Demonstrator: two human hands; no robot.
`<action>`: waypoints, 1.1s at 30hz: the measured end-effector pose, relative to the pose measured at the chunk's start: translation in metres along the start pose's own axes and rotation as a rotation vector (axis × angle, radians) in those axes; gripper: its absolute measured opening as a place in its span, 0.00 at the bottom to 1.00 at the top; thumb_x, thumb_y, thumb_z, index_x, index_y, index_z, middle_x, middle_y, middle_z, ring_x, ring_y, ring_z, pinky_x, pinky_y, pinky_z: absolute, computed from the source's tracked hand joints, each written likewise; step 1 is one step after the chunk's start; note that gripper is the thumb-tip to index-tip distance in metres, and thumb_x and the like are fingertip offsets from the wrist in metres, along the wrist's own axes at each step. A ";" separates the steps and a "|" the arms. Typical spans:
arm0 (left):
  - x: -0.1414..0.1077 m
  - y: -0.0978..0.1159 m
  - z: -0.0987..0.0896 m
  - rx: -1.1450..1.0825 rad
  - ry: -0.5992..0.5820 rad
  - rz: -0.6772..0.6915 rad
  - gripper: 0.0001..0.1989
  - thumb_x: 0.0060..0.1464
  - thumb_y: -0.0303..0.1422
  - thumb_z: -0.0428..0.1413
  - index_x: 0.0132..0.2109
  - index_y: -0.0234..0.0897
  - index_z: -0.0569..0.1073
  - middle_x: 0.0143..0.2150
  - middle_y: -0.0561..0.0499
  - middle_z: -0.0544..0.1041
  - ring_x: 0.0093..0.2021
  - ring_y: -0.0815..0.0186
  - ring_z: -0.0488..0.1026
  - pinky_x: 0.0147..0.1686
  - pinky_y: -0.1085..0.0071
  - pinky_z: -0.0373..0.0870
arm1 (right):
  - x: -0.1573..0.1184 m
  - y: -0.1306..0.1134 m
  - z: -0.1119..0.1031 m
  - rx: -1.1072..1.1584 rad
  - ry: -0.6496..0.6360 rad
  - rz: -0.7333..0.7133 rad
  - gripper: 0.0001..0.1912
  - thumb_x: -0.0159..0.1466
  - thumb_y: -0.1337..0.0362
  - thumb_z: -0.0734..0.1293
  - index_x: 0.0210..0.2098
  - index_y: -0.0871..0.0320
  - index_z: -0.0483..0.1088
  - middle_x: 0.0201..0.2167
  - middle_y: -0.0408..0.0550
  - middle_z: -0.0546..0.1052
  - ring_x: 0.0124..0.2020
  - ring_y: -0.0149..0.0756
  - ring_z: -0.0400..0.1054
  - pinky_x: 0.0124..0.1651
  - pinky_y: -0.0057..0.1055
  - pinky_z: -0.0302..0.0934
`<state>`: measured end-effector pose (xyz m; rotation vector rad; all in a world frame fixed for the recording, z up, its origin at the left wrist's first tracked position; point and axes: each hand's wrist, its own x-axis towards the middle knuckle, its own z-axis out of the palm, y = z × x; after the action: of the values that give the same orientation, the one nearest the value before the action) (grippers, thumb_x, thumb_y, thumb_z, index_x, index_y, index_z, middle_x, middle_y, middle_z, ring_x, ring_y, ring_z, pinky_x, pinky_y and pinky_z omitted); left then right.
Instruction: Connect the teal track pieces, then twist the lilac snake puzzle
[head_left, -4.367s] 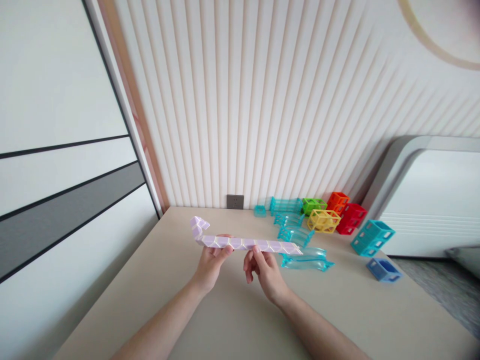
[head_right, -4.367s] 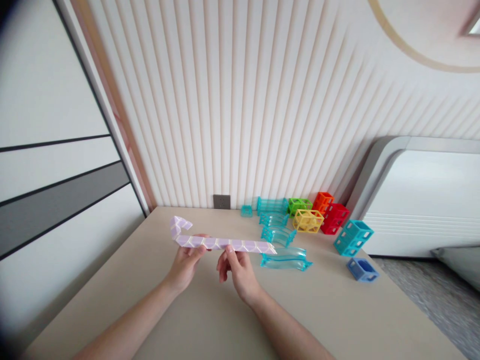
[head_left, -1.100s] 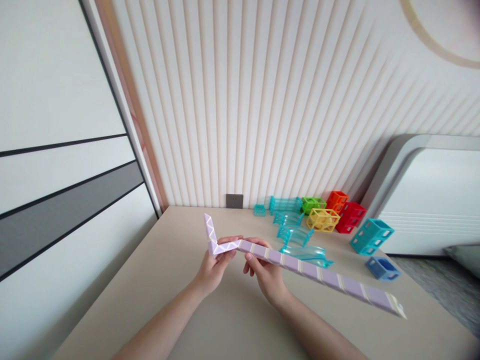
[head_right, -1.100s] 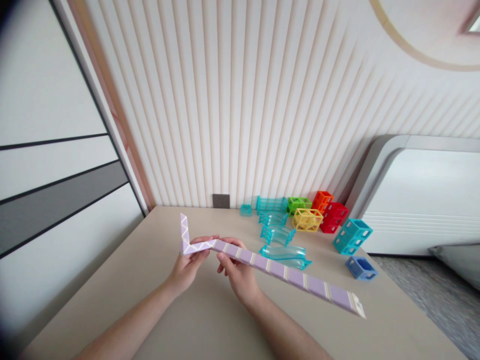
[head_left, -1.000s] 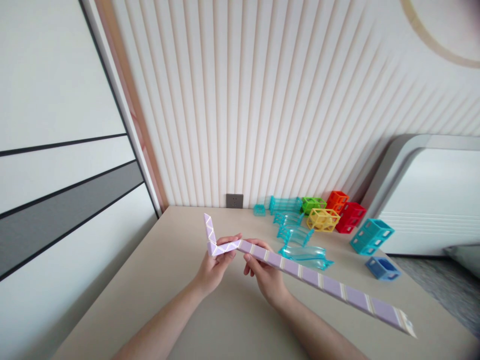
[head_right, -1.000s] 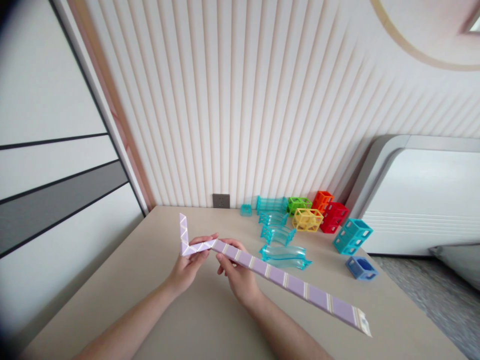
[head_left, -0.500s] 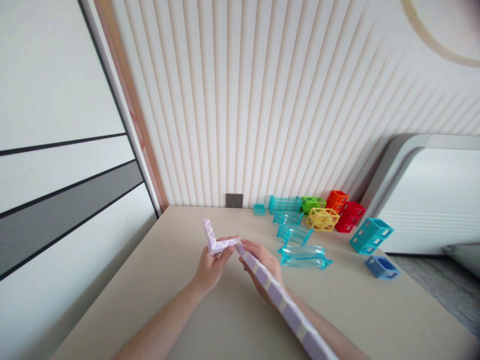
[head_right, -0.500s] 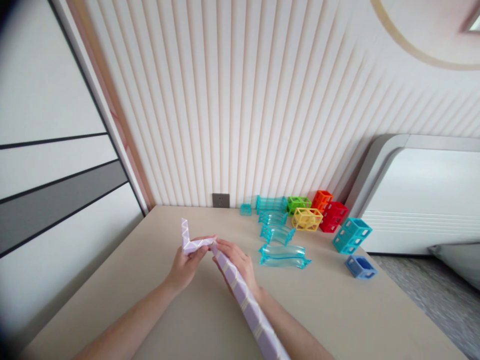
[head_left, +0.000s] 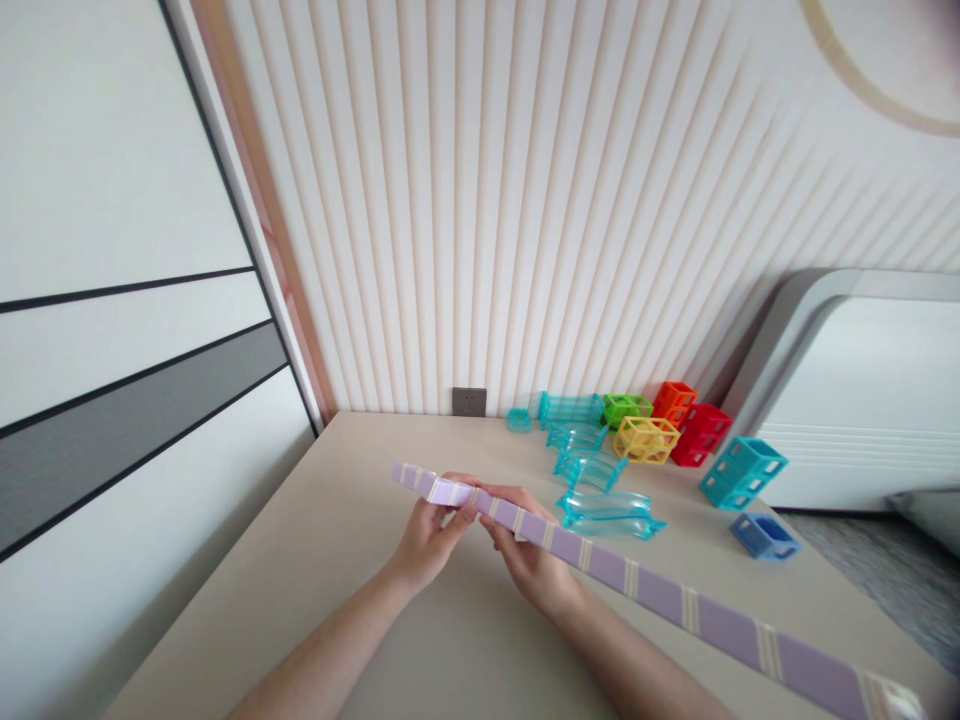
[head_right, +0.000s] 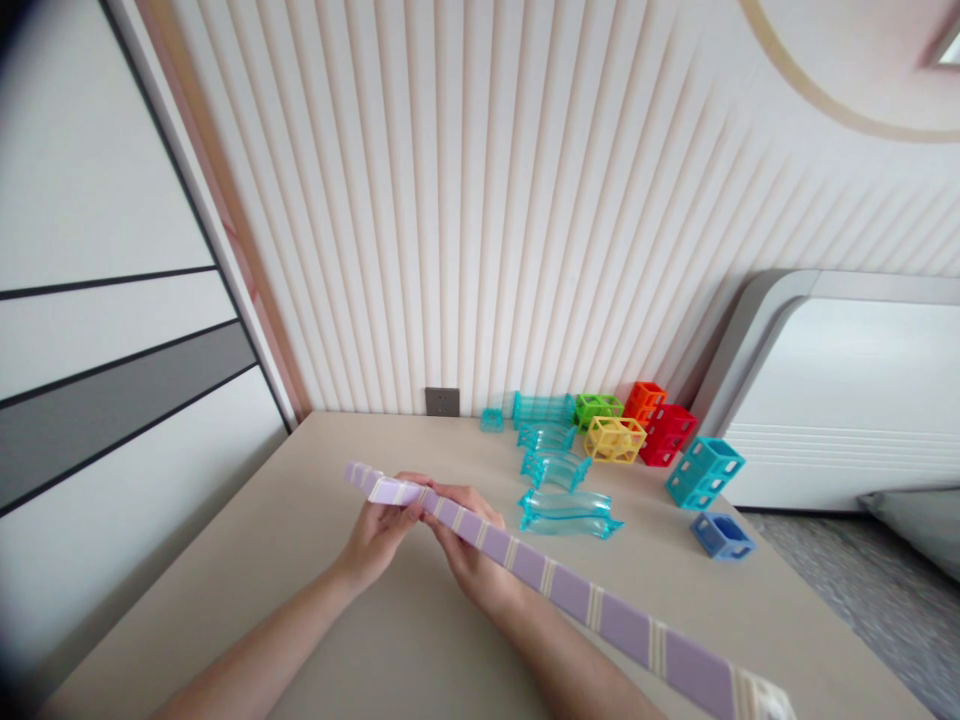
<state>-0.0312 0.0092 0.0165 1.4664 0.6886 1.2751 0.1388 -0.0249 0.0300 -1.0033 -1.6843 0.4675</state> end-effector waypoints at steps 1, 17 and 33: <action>0.000 -0.001 0.001 -0.018 0.014 -0.002 0.17 0.58 0.41 0.60 0.51 0.37 0.73 0.44 0.46 0.76 0.42 0.62 0.75 0.42 0.69 0.73 | -0.001 0.003 0.000 -0.014 0.005 -0.028 0.14 0.66 0.60 0.68 0.51 0.50 0.72 0.45 0.49 0.79 0.45 0.40 0.76 0.48 0.35 0.72; 0.002 -0.001 -0.007 0.091 -0.047 0.128 0.16 0.60 0.42 0.58 0.50 0.39 0.77 0.50 0.43 0.75 0.48 0.57 0.73 0.46 0.64 0.71 | 0.001 0.001 0.000 0.232 0.113 0.226 0.15 0.65 0.53 0.67 0.41 0.59 0.73 0.32 0.48 0.75 0.27 0.32 0.66 0.28 0.27 0.61; -0.001 -0.006 -0.005 -0.250 -0.068 -0.086 0.26 0.52 0.51 0.62 0.51 0.38 0.75 0.42 0.45 0.77 0.39 0.61 0.72 0.42 0.63 0.70 | -0.001 -0.009 0.006 0.385 0.170 0.321 0.20 0.63 0.47 0.67 0.42 0.57 0.70 0.20 0.40 0.70 0.16 0.28 0.61 0.18 0.24 0.58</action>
<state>-0.0346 0.0122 0.0099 1.2573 0.5208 1.1933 0.1298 -0.0299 0.0335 -0.9945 -1.2244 0.8568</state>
